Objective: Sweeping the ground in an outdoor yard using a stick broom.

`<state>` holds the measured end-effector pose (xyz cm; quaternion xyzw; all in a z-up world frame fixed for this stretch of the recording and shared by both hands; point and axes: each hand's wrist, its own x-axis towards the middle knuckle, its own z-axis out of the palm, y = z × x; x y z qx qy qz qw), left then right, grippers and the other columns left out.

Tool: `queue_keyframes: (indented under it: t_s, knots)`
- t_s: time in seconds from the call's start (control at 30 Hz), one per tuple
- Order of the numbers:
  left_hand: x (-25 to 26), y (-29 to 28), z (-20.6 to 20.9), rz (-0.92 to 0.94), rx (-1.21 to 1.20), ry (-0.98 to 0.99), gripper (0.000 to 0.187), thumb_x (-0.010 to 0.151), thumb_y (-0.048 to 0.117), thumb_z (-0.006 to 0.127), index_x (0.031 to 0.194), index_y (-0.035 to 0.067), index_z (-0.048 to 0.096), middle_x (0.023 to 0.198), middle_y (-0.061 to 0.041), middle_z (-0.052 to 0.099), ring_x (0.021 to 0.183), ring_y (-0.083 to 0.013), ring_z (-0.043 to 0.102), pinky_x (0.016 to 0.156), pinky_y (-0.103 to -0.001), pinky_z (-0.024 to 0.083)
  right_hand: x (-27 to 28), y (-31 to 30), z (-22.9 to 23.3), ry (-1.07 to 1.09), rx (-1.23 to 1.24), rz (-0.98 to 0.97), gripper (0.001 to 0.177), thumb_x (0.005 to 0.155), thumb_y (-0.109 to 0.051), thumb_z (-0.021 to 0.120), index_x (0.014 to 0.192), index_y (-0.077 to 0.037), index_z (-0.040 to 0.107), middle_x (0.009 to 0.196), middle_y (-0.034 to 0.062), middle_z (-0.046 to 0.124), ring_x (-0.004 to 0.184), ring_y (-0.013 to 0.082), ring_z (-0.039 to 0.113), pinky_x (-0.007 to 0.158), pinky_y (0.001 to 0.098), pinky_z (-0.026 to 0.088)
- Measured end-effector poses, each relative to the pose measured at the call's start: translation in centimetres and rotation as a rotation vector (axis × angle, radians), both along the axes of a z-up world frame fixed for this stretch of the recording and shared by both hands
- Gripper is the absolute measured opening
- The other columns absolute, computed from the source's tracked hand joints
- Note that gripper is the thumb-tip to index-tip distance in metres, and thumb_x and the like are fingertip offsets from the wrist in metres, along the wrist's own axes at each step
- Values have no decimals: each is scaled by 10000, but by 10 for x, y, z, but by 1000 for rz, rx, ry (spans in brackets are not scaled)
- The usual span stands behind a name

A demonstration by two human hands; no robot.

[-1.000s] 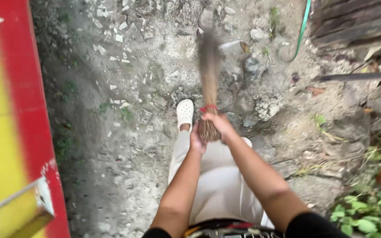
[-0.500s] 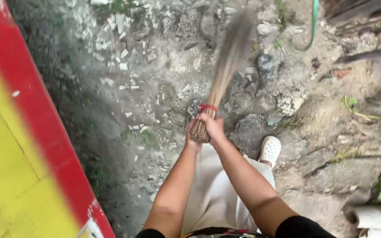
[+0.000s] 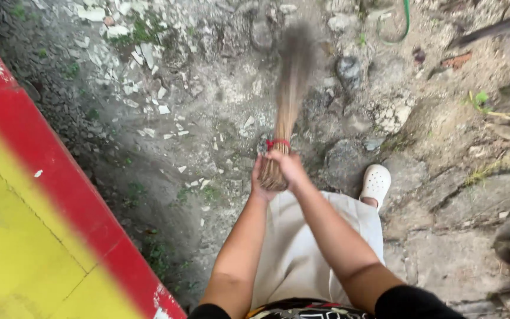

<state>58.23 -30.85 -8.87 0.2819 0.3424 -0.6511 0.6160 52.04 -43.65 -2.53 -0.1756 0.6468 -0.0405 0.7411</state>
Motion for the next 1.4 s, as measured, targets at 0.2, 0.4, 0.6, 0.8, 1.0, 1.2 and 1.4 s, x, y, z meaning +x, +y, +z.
queue_keyframes:
  t_s: [0.2,0.4,0.6,0.8,1.0,1.2,1.4]
  knots:
    - [18,-38,38,-274,196,-306,760,969,636,457,1503,96,451,1392,-128,626,1234,-309,632,1017,-459,485,-52,-128,-39,-163,177,-5,433,755,-276,798,1124,-68,711,908,84,669,765,245,633,713,395,517]
    - [13,-40,35,-307,177,-357,750,975,624,460,1508,97,442,1406,-133,623,1249,-308,629,997,-445,509,-108,-94,-46,458,-136,-164,396,762,-278,818,1042,-13,726,929,89,709,770,189,646,686,360,526]
    - [-31,-64,25,-432,204,-312,745,978,616,478,1516,101,463,1390,-110,617,1164,-282,581,976,-436,492,-95,-105,10,-37,60,-152,375,735,-256,779,1062,-91,701,931,77,728,771,211,712,700,378,584]
    - [-50,-90,38,-506,183,-369,755,966,611,484,1526,108,427,1410,-108,626,1244,-292,623,1006,-424,502,-220,-138,-6,-263,239,-274,313,802,-299,765,1059,-124,725,839,64,710,698,232,673,616,394,541]
    - [-114,-115,35,-563,177,-324,755,969,608,477,1547,127,410,1436,-121,586,1205,-289,619,997,-437,472,-223,-26,23,286,-197,108,444,711,-264,858,1078,-49,730,1001,114,767,911,233,734,794,357,579]
    - [-160,-150,45,-730,116,-436,755,983,602,474,1548,104,428,1479,-91,555,1246,-259,588,1031,-439,475,-299,-109,6,-167,352,-138,518,723,-386,810,1163,-120,744,984,109,707,851,290,645,707,414,548]
    - [-184,-162,42,-753,90,-455,755,966,604,480,1529,103,438,1458,-110,584,1260,-271,609,1015,-425,474,-362,-110,56,644,59,81,625,744,-374,865,1148,74,703,1072,207,738,933,280,733,842,395,580]
